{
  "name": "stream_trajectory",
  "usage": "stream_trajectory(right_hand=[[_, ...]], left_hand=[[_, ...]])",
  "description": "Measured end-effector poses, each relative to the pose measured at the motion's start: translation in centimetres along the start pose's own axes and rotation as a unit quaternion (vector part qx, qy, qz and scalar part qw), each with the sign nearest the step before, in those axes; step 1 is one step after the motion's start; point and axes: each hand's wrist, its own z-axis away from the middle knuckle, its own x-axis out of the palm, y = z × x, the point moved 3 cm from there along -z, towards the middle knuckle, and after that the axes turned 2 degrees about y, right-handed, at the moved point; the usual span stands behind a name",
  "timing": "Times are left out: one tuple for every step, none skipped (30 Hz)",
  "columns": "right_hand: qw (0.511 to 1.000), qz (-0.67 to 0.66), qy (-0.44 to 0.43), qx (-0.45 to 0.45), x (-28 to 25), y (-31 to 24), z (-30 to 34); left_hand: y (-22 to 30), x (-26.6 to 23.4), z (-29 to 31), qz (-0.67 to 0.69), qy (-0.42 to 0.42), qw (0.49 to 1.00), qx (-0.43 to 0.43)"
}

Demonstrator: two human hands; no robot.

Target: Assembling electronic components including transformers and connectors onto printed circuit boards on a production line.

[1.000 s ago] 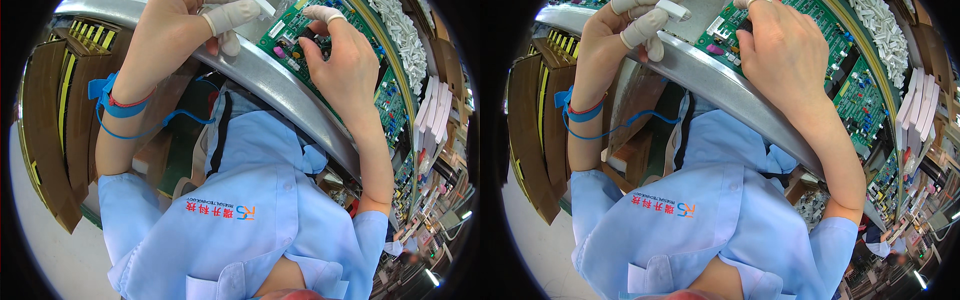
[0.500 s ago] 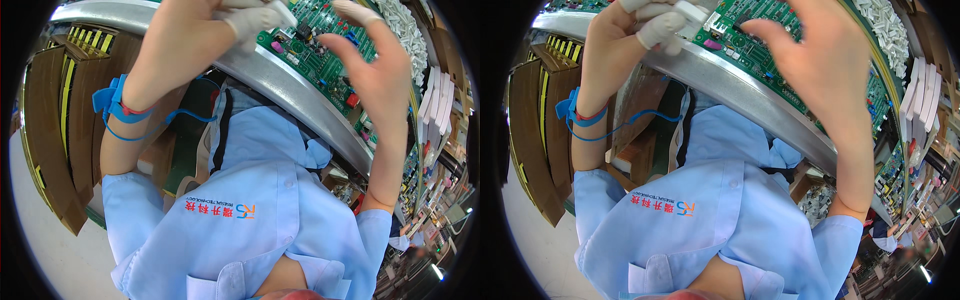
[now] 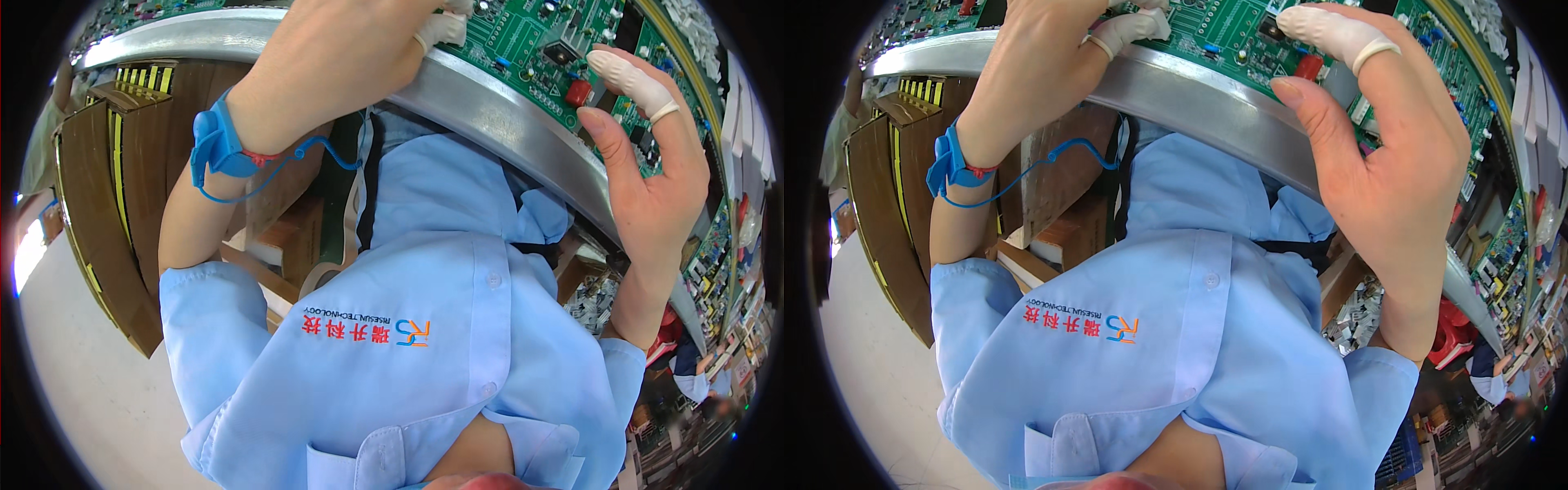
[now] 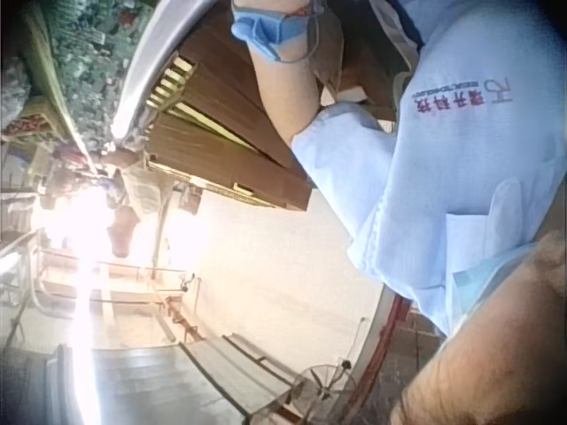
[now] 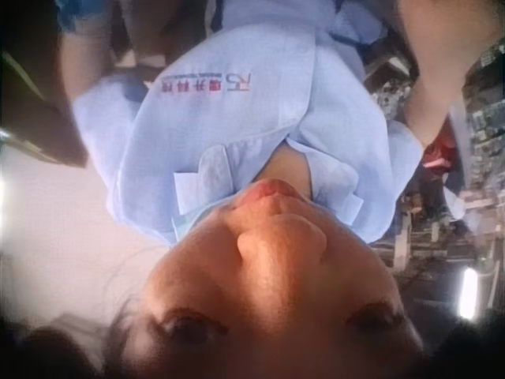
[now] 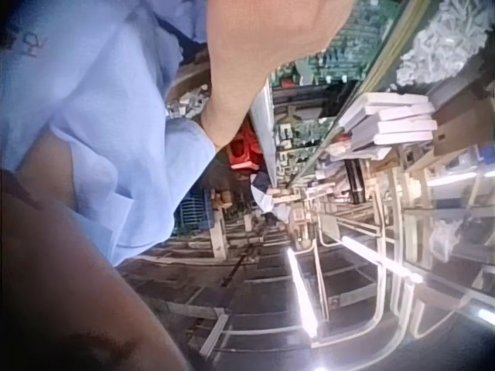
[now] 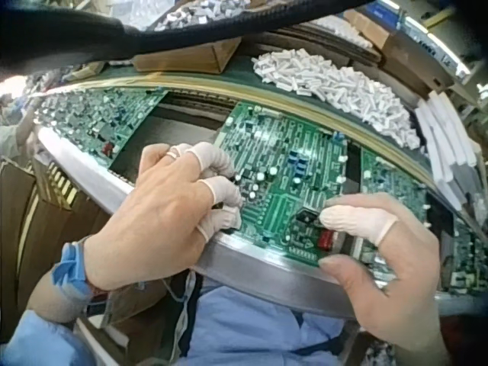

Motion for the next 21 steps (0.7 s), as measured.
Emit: stream_trajectory(right_hand=[[1.000, -0.001, -0.003, 0.003, -0.1, 0.2, 0.2], [1.000, -0.003, -0.006, 0.004, -0.1, 0.2, 0.4], [1.000, -0.010, -0.001, 0.006, -0.1, 0.3, 0.6], [1.000, -0.013, 0.001, 0.007, 0.0, 0.4, 0.7], [1.000, -0.007, 0.004, -0.005, 0.0, 0.4, 0.8], [1.000, -0.001, 0.007, -0.017, -0.1, 0.4, 0.9], [1.000, -0.002, 0.008, -0.016, -0.1, 0.5, 1.0], [1.000, -0.003, 0.007, -0.008, -0.1, 0.5, 1.1], [1.000, -0.003, 0.005, -0.001, -0.1, 0.6, 1.2], [1.000, -0.004, 0.005, 0.000, -0.1, 0.6, 1.3], [1.000, -0.006, -0.001, 0.014, -0.1, 0.7, 1.4], [1.000, -0.009, -0.007, 0.028, -0.1, 0.8, 1.4], [1.000, -0.007, -0.007, 0.030, 0.0, 0.8, 1.5], [1.000, -0.012, -0.004, 0.023, 0.1, 0.8, 1.4], [1.000, -0.017, -0.002, 0.017, 0.3, 0.7, 1.4], [1.000, -0.016, -0.002, 0.017, 0.3, 0.5, 1.5], [1.000, -0.011, -0.002, 0.021, 0.3, 0.3, 1.5], [1.000, -0.006, -0.002, 0.026, 0.4, 0.2, 1.5], [1.000, -0.006, -0.003, 0.026, 0.4, 0.1, 1.7], [1.000, -0.003, 0.002, 0.024, 0.4, 0.0, 1.6], [1.000, -0.001, 0.006, 0.022, 0.4, -0.1, 1.6]], left_hand=[[0.1, 0.1, -0.1, -0.005, 0.000, 1.000, 0.001], [0.2, 0.0, -0.1, -0.008, -0.005, 1.000, 0.001], [0.2, -0.1, 0.0, -0.016, -0.008, 1.000, -0.001], [0.2, -0.2, 0.0, -0.023, -0.010, 1.000, -0.004], [0.2, -0.1, -0.1, -0.024, -0.013, 1.000, -0.003], [0.3, -0.1, -0.1, -0.029, -0.013, 0.999, 0.005], [0.3, -0.1, -0.2, -0.035, -0.013, 0.999, 0.012], [0.3, -0.1, -0.2, -0.035, -0.015, 0.999, 0.012], [0.3, -0.1, -0.1, -0.036, -0.016, 0.999, 0.021], [0.3, -0.2, -0.1, -0.036, -0.016, 0.999, 0.030], [0.3, -0.2, -0.1, -0.035, -0.016, 0.999, 0.031], [0.4, -0.1, -0.1, -0.031, -0.021, 0.999, 0.032], [0.4, 0.0, -0.1, -0.027, -0.025, 0.999, 0.033], [0.4, 0.0, 0.0, -0.027, -0.025, 0.999, 0.033], [0.4, 0.1, 0.2, -0.031, -0.022, 0.999, 0.037], [0.4, 0.2, 0.3, -0.035, -0.019, 0.998, 0.040], [0.4, 0.1, 0.3, -0.035, -0.018, 0.998, 0.040], [0.4, 0.1, 0.4, -0.032, -0.020, 0.998, 0.041], [0.4, 0.2, 0.5, -0.030, -0.023, 0.998, 0.043], [0.5, 0.1, 0.5, -0.031, -0.022, 0.998, 0.042], [0.5, 0.2, 0.5, -0.030, -0.018, 0.998, 0.049]])
